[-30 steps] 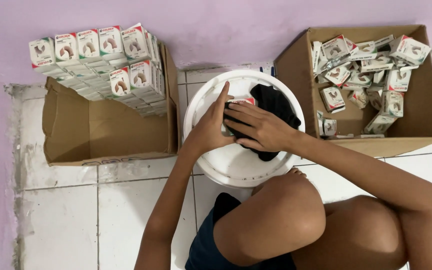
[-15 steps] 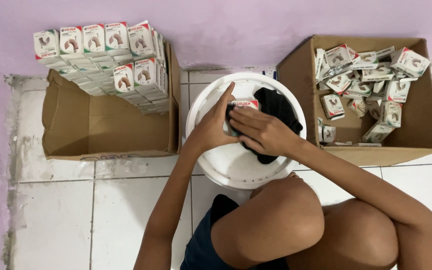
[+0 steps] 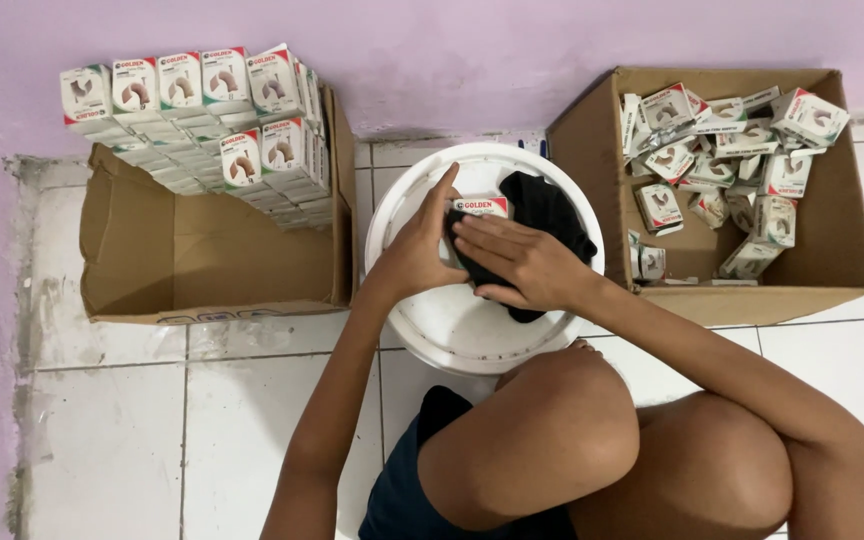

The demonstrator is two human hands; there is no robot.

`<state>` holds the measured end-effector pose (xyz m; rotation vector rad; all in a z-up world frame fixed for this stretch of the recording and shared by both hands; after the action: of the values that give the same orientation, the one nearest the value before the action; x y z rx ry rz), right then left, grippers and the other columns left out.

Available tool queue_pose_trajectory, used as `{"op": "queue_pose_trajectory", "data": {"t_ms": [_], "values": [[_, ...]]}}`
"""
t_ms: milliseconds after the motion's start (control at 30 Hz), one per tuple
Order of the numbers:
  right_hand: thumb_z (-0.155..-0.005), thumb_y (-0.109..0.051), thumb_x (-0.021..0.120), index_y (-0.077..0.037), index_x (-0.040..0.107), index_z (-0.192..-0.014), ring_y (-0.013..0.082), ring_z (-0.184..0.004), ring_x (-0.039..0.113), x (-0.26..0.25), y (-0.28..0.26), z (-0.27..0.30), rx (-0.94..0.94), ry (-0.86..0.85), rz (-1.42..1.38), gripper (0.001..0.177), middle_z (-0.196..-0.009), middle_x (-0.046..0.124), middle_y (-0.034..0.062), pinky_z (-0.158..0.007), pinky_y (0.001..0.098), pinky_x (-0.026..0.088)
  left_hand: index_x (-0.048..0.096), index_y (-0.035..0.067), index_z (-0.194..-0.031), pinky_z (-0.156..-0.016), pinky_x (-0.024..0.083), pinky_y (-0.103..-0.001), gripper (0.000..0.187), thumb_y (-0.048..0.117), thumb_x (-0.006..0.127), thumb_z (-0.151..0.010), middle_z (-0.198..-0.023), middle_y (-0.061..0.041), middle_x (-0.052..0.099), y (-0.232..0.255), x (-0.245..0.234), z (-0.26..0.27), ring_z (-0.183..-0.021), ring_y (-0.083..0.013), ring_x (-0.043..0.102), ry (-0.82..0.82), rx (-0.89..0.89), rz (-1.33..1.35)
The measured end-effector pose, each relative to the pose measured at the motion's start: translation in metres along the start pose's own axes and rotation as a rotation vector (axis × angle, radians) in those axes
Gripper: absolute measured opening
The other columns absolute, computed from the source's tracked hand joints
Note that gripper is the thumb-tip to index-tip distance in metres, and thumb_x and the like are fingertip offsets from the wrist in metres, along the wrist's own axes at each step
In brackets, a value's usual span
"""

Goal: The person is cleaning and packing small product boxes by wiping them with a cloth, inserting a small packet, and stacking them into a larger container.

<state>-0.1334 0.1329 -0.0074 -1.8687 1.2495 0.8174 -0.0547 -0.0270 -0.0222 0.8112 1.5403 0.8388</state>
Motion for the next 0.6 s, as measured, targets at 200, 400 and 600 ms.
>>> {"op": "queue_pose_trajectory", "data": {"t_ms": [200, 400, 600], "values": [[-0.104, -0.032, 0.058, 0.005, 0.065, -0.131, 0.0364, -0.134, 0.058, -0.006, -0.003, -0.001, 0.016, 0.023, 0.025, 0.046, -0.141, 0.063, 0.0219, -0.115, 0.0485, 0.045, 0.006, 0.013, -0.167, -0.088, 0.052, -0.050, 0.131, 0.020, 0.087, -0.064, -0.143, -0.017, 0.048, 0.002, 0.001, 0.001, -0.101, -0.0328, 0.058, 0.020, 0.002, 0.019], [-0.107, -0.027, 0.052, 0.008, 0.051, -0.147, 0.0396, -0.143, 0.046, -0.003, 0.006, 0.004, 0.222, -0.092, 0.178, 0.053, -0.153, 0.049, 0.0276, -0.121, 0.0480, 0.036, 0.009, 0.014, -0.166, -0.091, 0.053, -0.050, 0.132, 0.026, 0.093, -0.065, -0.145, -0.017, 0.047, 0.006, -0.001, -0.001, -0.108, -0.0358, 0.060, 0.001, -0.020, 0.008], [-0.109, -0.020, 0.043, 0.015, 0.027, -0.156, 0.0437, -0.136, 0.051, -0.011, -0.012, 0.003, 0.687, -0.381, 0.103, 0.060, -0.155, 0.036, 0.0398, -0.110, 0.0427, 0.049, 0.041, 0.008, -0.154, -0.103, 0.054, -0.049, 0.105, 0.033, 0.094, -0.067, -0.147, -0.015, 0.043, -0.001, 0.005, -0.002, -0.127, -0.0393, 0.057, -0.037, -0.007, -0.149]]}}
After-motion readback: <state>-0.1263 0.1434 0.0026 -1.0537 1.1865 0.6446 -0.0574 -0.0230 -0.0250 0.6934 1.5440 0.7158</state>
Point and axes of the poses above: each hand's wrist, its own z-axis away from the middle knuckle, its own x-axis out of the palm, y = z × x, the point moved 4 cm from there along -z, towards the middle knuckle
